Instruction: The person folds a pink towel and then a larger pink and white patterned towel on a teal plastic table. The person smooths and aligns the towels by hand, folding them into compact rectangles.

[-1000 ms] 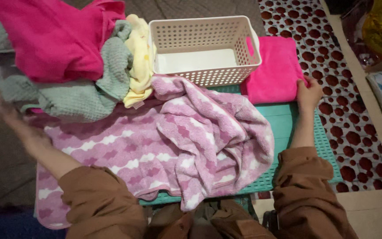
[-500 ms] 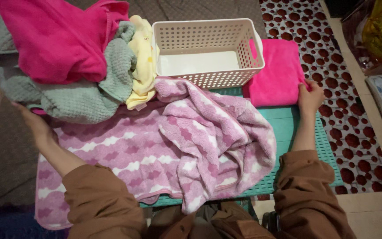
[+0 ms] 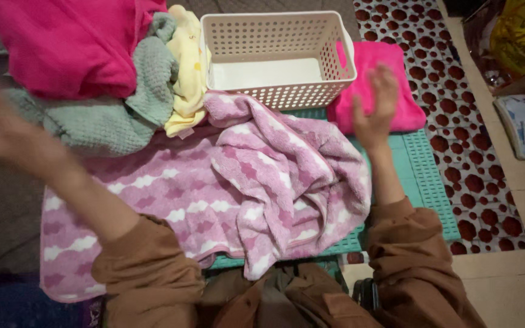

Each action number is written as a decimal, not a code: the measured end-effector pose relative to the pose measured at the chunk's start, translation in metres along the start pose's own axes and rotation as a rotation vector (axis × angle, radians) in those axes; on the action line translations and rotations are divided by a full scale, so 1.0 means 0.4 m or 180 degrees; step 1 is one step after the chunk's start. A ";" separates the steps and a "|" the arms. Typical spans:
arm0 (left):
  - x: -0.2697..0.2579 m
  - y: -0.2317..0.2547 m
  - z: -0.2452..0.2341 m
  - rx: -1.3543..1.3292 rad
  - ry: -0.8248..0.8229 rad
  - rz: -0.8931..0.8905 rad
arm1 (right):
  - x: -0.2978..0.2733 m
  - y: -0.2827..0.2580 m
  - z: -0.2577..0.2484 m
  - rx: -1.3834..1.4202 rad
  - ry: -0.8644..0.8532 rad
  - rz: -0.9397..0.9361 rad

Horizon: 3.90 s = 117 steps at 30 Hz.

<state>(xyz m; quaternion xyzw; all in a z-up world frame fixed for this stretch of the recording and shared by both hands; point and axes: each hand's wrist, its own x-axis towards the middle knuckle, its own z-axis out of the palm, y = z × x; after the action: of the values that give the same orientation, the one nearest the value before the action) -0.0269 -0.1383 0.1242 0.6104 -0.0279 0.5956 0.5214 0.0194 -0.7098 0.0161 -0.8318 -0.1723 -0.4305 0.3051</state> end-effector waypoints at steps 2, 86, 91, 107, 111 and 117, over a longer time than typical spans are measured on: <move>-0.049 0.143 0.090 0.0084 -0.0898 0.0252 | 0.005 -0.088 -0.005 0.0446 -0.0773 0.0077; -0.749 0.235 0.397 -0.0225 -0.4656 0.0528 | -0.548 -0.169 -0.676 -0.0140 0.0197 0.4727; -0.771 0.203 0.376 -0.1140 -0.4504 0.0143 | -0.502 -0.222 -0.692 -0.0558 -0.0592 0.2930; -0.736 0.253 0.388 -0.0693 -0.5130 -0.2088 | -0.518 -0.230 -0.668 0.0481 -0.0707 0.2250; -0.729 0.243 0.380 -0.2180 -0.4401 -0.2495 | -0.438 -0.275 -0.626 0.0932 0.0448 0.2131; -0.688 0.293 0.359 -0.2580 -0.5800 -0.1518 | -0.207 -0.322 -0.548 0.0239 -0.0839 0.1027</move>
<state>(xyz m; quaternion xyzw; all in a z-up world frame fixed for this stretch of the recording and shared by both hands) -0.0830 -0.4492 0.0232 0.5986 -0.4904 -0.2678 0.5740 -0.2324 -0.7582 0.0916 -0.8858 -0.0912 -0.2569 0.3757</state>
